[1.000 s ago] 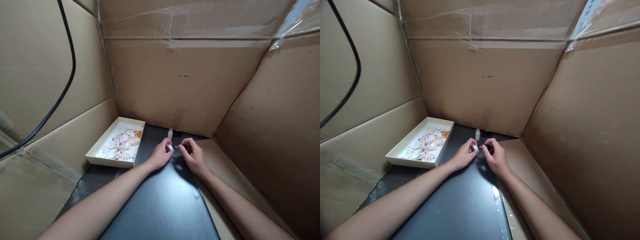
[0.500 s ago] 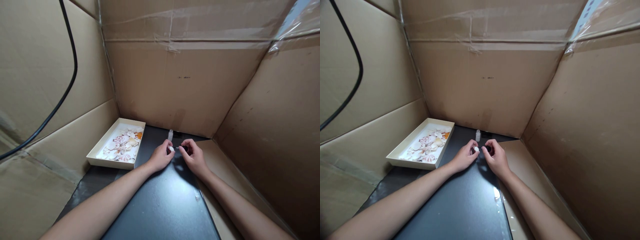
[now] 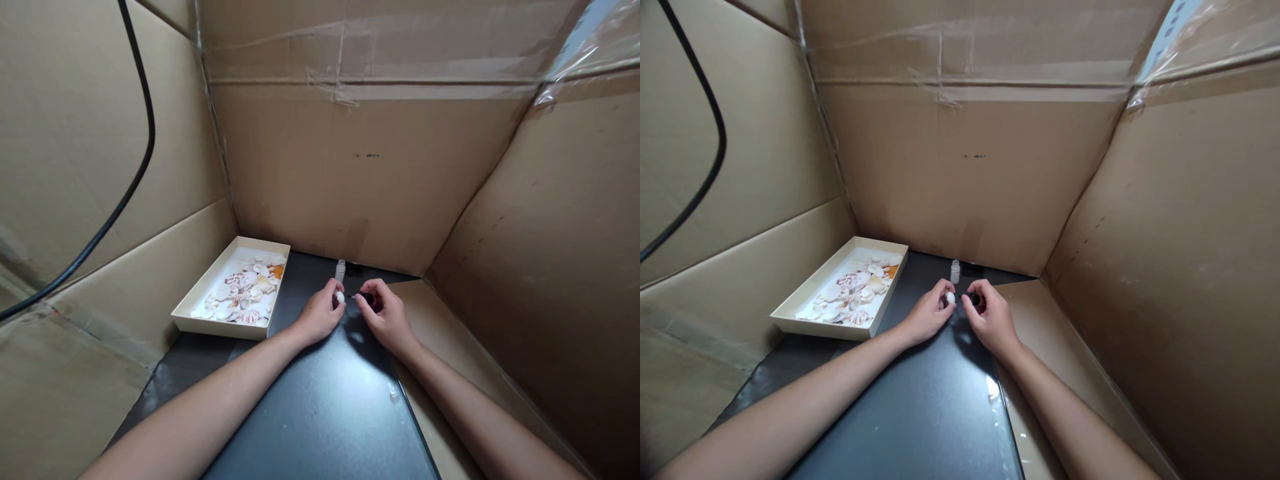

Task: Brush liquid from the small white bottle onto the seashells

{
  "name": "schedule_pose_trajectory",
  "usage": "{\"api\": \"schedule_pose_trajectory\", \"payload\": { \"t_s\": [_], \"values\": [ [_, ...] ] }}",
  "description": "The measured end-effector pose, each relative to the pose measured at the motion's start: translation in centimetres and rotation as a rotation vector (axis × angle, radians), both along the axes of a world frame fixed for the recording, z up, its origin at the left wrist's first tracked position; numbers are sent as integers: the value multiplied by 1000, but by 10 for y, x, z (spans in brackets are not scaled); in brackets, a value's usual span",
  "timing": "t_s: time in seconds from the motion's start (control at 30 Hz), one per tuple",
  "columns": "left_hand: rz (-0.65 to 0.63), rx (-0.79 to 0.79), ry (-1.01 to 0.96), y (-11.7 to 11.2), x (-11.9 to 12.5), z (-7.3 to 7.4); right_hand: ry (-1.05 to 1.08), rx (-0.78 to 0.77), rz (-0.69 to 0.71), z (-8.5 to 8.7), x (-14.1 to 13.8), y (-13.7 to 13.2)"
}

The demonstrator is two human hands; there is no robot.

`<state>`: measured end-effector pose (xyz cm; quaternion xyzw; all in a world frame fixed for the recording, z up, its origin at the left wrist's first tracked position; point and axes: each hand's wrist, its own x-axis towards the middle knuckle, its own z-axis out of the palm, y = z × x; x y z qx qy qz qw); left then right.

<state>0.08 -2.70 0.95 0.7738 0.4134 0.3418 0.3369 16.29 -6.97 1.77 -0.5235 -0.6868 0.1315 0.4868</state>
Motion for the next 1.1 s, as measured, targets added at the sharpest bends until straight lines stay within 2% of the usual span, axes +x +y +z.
{"api": "schedule_pose_trajectory", "payload": {
  "t_s": [0.13,0.53,0.73,0.87,0.97,1.1],
  "values": [
    [-11,-5,0,0,0,0,25,-25,56,-2,0,1],
    [-22,-11,-29,0,-1,0,-9,-27,0,0,0,1],
    [30,85,2,-3,-2,1,113,-5,23,1,0,0],
    [51,122,36,-5,-1,1,244,-14,-20,0,2,2],
    [51,123,49,-8,-1,10,284,-27,-69,6,2,6],
    [109,107,57,-10,-13,41,204,36,-121,27,4,18]
  ]
}}
